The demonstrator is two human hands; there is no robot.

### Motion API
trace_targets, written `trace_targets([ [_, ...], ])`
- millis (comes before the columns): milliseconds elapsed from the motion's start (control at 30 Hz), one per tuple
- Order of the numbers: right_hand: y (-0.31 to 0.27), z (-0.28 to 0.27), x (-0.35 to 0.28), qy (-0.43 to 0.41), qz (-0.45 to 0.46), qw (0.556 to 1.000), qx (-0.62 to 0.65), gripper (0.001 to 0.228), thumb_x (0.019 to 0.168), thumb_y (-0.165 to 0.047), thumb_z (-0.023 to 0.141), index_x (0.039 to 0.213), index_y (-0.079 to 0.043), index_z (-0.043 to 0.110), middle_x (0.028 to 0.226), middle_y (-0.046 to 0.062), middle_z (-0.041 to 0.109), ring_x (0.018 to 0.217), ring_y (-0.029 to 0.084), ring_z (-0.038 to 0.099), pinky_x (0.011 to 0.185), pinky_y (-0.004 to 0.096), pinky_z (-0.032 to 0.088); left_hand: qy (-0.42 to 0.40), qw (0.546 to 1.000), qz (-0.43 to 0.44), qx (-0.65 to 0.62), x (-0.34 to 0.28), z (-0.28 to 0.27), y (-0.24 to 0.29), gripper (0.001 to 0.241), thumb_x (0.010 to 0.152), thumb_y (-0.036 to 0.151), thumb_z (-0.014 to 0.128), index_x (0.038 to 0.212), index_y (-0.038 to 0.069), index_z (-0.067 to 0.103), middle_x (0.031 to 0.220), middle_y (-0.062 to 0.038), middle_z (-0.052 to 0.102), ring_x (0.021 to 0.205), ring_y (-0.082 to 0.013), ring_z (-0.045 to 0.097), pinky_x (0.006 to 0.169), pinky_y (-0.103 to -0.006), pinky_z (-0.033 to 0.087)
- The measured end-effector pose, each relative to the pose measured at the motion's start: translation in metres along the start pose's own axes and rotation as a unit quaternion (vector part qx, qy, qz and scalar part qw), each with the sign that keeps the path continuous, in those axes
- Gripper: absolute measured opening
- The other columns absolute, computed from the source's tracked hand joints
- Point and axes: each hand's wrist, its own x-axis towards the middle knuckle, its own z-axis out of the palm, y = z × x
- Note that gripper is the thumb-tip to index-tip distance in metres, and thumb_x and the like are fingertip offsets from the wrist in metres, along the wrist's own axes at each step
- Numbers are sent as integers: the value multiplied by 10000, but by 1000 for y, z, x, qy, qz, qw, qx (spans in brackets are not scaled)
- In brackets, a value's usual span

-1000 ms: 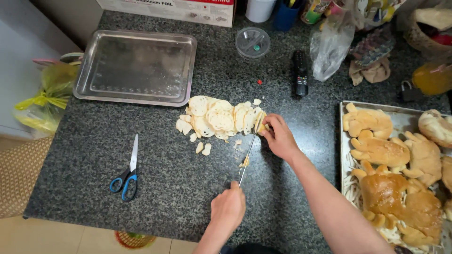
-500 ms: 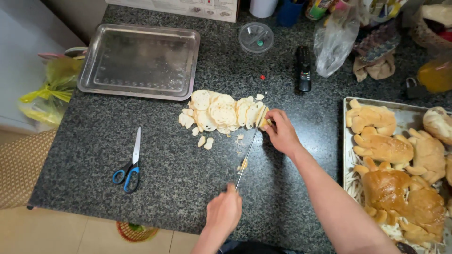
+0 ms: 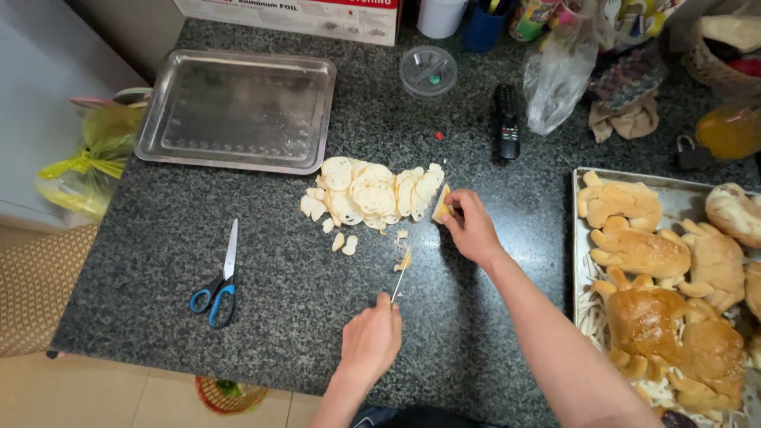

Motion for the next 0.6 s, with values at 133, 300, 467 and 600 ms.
trace_targets([
  [133, 4, 3, -3, 8, 1, 1000, -12, 350, 871, -24, 694, 1190, -68, 558, 1180, 95, 591, 981, 233, 602, 849, 334, 520, 27, 999, 1, -17, 16, -26, 14, 341, 1024, 306, 444, 1223, 40, 519, 821, -214, 738, 733, -471, 706, 689, -602, 539],
  [300, -52, -7, -16, 102, 7, 995, -11, 354, 894, -49, 668, 1218, -29, 526, 1240, 137, 542, 1112, 280, 581, 952, 375, 563, 30, 999, 5, -16, 41, -39, 18, 323, 1049, 345, 404, 1118, 61, 542, 852, -218, 736, 766, -472, 702, 715, -595, 536],
  [467, -88, 3, -58, 68, 81, 994, 0, 215, 910, -121, 669, 1112, -71, 614, 973, 60, 661, 792, 171, 618, 696, 297, 545, 24, 999, 45, -6, 26, -23, 16, 272, 1054, 316, 450, 1029, 57, 529, 754, -194, 721, 673, -445, 706, 636, -578, 551],
  [600, -79, 19, -77, 16, 81, 996, 39, 245, 870, -78, 695, 1109, -77, 639, 972, 42, 667, 774, 154, 641, 686, 268, 551, 8, 999, 39, 3, 12, -4, 1, 283, 1049, 337, 436, 1016, 70, 525, 777, -193, 738, 717, -468, 701, 675, -594, 529],
])
